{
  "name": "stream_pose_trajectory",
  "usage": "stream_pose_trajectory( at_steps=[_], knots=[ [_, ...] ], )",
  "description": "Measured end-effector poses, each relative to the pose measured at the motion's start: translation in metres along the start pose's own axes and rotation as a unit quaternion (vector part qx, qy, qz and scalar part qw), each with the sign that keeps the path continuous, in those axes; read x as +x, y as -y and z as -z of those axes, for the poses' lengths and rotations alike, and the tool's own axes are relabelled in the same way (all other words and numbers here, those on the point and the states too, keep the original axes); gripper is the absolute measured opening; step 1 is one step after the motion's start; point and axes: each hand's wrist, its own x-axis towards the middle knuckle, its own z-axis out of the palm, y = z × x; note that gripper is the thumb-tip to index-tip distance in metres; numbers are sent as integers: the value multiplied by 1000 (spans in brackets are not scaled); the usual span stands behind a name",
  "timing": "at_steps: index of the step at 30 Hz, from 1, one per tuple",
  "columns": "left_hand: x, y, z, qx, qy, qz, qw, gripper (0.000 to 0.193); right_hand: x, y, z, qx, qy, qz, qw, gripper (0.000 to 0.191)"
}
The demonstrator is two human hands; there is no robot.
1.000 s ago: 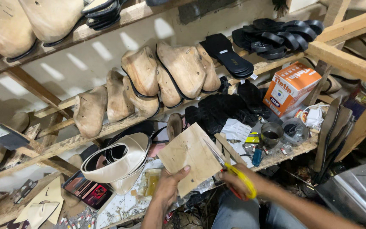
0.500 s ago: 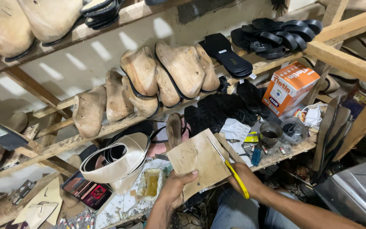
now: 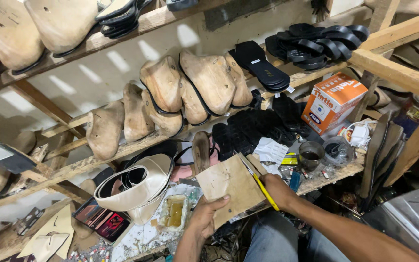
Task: The person works on a beige slip-on shoe, repeatedly tapping the sole and heel with a hammer and using a metal tool to adjust the shoe's edge. They then cut a piece of cardboard with scissors.
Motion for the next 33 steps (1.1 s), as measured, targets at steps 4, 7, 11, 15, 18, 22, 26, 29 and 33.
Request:
stream_pose_trajectory(
  at_steps=[4, 7, 11, 15, 18, 22, 26, 29, 33],
  knots=[
    [-3, -11, 12, 73, -20, -35, 997, 53, -1, 8, 6, 84, 82, -135, 984, 24],
    [-7, -24, 16, 84, -46, 10, 995, 52, 3, 12, 9, 65, 62, -14, 996, 35],
    [-13, -35, 8, 66, -36, 15, 997, 54, 7, 14, 3, 85, 65, -128, 986, 44],
    [-15, -46, 5, 29, -108, -38, 993, 49, -2, 15, -1, 55, 76, -49, 994, 31],
    [-14, -54, 11, -5, -103, -159, 982, 49, -14, 19, 4, 75, 134, -35, 988, 40],
    [-6, -49, 14, -36, -62, -209, 975, 51, -23, 24, 14, 51, 165, 20, 985, 46],
    [2, -37, 5, -12, -37, -207, 977, 47, -22, 21, 15, 39, 161, 20, 986, 48],
    [4, -37, -1, -25, -31, -196, 980, 47, -23, 18, 10, 21, 126, -58, 990, 45],
    [1, -42, -6, -32, -30, -185, 982, 49, -28, 20, 8, 23, 44, 45, 998, 34]
  ],
)
